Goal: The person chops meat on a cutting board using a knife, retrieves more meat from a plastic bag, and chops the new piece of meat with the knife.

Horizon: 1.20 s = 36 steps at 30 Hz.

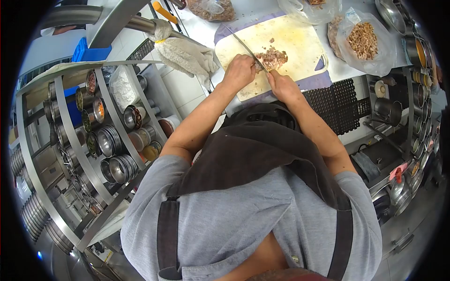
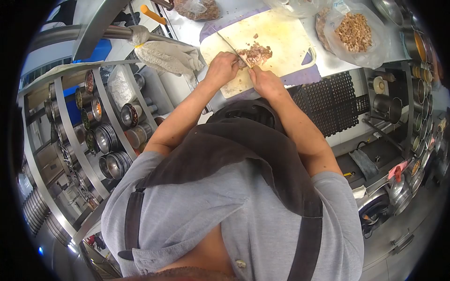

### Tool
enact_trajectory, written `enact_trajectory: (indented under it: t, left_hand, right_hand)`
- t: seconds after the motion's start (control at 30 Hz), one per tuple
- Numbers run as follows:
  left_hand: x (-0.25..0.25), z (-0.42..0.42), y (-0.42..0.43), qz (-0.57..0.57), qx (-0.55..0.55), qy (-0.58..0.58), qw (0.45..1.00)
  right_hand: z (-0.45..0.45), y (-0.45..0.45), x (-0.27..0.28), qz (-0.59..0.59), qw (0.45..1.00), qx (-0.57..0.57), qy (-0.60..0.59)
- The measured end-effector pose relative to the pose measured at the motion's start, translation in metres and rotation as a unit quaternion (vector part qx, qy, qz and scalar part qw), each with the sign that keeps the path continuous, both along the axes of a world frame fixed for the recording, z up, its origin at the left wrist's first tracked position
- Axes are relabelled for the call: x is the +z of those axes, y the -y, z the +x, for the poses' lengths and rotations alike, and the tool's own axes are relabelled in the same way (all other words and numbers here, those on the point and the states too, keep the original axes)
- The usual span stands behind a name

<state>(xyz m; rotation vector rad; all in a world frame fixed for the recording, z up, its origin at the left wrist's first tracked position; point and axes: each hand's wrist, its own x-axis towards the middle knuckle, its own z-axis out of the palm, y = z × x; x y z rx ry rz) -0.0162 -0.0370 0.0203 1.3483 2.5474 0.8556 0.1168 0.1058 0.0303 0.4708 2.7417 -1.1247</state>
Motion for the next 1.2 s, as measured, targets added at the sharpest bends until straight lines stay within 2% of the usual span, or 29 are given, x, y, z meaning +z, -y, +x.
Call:
enact_trajectory:
  t: [0.2, 0.3, 0.5, 0.57, 0.77, 0.87, 1.03, 1.13, 1.2]
  left_hand:
    - [0.012, 0.013, 0.001, 0.012, 0.017, -0.001, 1.0]
    - [0.003, 0.019, -0.004, 0.006, 0.04, -0.038, 0.998]
    - [0.001, 0.02, -0.004, 0.012, 0.035, -0.04, 0.999]
    - [0.0, 0.019, -0.003, 0.008, 0.039, -0.042, 0.998]
    - [-0.001, 0.022, -0.003, 0.021, 0.063, -0.021, 0.998]
    - [0.004, 0.027, -0.001, 0.017, 0.062, -0.019, 0.998]
    - [0.006, 0.022, 0.005, 0.023, 0.061, -0.011, 0.998]
    - [0.003, 0.014, 0.005, -0.008, 0.053, 0.035, 0.998]
    - [-0.001, 0.012, 0.005, 0.029, 0.048, 0.011, 0.998]
  right_hand:
    - [0.002, -0.004, 0.003, -0.008, 1.0, 0.005, -0.001]
    - [0.003, 0.0, 0.008, -0.003, 1.0, 0.004, 0.006]
    - [0.037, -0.008, 0.016, -0.01, 1.0, 0.021, 0.018]
    - [0.048, -0.011, 0.024, -0.011, 0.996, 0.008, 0.091]
    - [0.058, -0.026, 0.03, -0.068, 0.996, -0.026, 0.056]
    - [0.053, -0.032, 0.035, -0.074, 0.994, -0.033, 0.076]
    - [0.049, -0.022, 0.04, -0.045, 0.998, -0.028, 0.043]
    - [0.051, -0.015, 0.042, -0.041, 0.998, -0.016, 0.037]
    - [0.051, -0.013, 0.042, -0.04, 0.999, -0.011, 0.031]
